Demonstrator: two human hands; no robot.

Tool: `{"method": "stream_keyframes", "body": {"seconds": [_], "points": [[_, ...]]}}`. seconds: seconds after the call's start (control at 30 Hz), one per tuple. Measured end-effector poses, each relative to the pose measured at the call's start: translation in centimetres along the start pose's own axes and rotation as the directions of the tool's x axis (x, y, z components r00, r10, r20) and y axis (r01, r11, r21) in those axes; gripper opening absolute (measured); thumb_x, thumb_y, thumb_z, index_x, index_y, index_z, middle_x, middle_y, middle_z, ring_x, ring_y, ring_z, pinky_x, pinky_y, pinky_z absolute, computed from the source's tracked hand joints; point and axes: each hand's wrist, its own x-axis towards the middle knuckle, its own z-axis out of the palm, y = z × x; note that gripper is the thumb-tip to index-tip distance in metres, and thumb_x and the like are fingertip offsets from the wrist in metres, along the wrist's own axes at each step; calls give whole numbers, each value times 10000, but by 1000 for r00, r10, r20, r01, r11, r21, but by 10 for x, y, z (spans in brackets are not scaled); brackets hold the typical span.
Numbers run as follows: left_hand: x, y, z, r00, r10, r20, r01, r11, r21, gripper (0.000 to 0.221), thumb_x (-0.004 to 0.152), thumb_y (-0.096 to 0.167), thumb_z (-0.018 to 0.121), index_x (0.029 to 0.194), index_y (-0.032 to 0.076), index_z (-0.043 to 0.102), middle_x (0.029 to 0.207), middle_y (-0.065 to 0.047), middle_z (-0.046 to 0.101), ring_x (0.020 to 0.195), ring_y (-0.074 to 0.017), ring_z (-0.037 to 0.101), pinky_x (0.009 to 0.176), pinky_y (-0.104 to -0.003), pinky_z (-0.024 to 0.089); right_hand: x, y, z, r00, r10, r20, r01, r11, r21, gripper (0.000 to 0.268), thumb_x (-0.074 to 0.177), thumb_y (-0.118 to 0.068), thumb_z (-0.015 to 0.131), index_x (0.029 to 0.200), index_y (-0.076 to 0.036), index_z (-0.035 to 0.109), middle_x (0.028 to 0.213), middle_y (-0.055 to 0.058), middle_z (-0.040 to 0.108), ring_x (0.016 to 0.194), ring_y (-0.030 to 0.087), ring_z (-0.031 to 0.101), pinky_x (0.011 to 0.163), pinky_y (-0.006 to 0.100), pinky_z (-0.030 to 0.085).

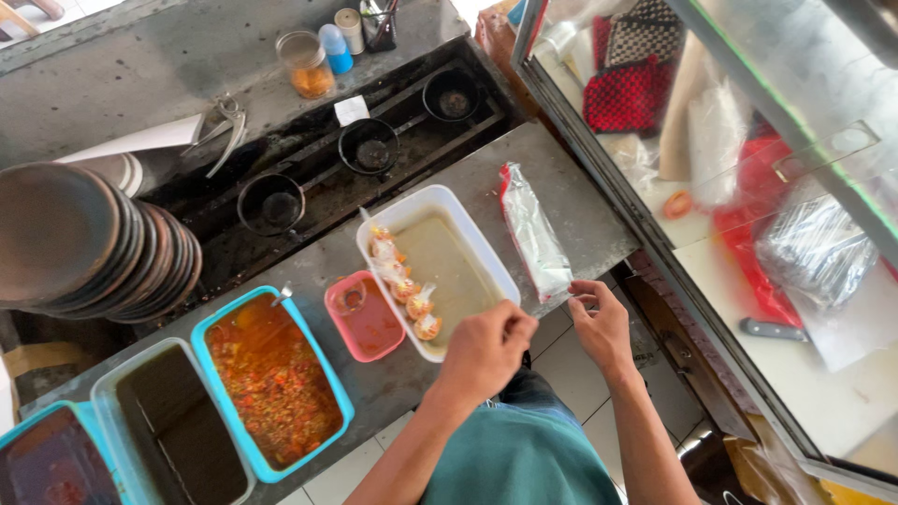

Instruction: The person prepares small food items by hand, places them into plastic bags, adds liquid from a bottle and a smaller container, and ties the bags closed using rubber bands.

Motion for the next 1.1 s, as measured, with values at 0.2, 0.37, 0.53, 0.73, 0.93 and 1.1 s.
{"method": "stream_keyframes", "body": {"seconds": [0.2, 0.37, 0.53, 0.73, 0.93, 1.1], "points": [[41, -24, 119, 993, 85, 80, -115, 833, 541, 202, 913, 267, 738, 1017, 100, 693, 1000, -103, 697, 1012, -320, 640, 857, -458, 506, 30, 51, -35, 996, -10, 86, 14, 999, -48, 314, 896, -133, 679, 1195, -39, 678, 1114, 84, 757, 980, 184, 717, 817, 337, 574], [93, -58, 161, 925, 340, -169, -127, 697, 706, 370, 758, 195, 763, 1096, 60, 700, 1137, -139, 659, 1108, -337, 563, 894, -479, 439, 51, 73, -55, 975, -17, 223, 30, 998, -54, 314, 893, -164, 692, 1180, -37, 682, 1117, 86, 760, 973, 200, 719, 852, 343, 563], [121, -82, 170, 920, 308, -242, -12, 640, 768, 154, 842, 151, 712, 989, 107, 728, 1072, -76, 693, 1083, -288, 591, 980, -463, 415, 73, 86, -63, 937, -74, 341, 110, 990, -86, 318, 885, -171, 697, 1169, -29, 690, 1086, 114, 762, 991, 210, 725, 876, 352, 560], [116, -76, 170, 857, 391, -335, -33, 691, 722, 65, 882, 171, 700, 918, 118, 697, 969, -43, 725, 994, -270, 618, 951, -464, 406, 88, 87, -52, 886, -164, 433, 206, 977, -52, 332, 872, -161, 707, 1173, -20, 693, 1108, 125, 746, 980, 225, 730, 867, 358, 566], [119, -84, 178, 913, 243, -326, 66, 702, 709, 60, 905, 131, 676, 934, 95, 637, 937, -67, 726, 988, -277, 631, 901, -436, 430, 97, 78, -34, 876, -124, 466, 136, 991, 9, 480, 874, -136, 697, 1313, -13, 549, 1135, 129, 735, 992, 247, 725, 840, 373, 573], [119, -94, 181, 918, 249, -308, 50, 698, 715, 146, 825, 37, 653, 965, 69, 629, 960, -93, 733, 974, -304, 656, 851, -445, 457, 98, 68, -29, 842, -141, 521, 176, 984, -19, 478, 890, -153, 704, 1319, -23, 537, 1146, 131, 725, 993, 251, 727, 839, 377, 574]]}}
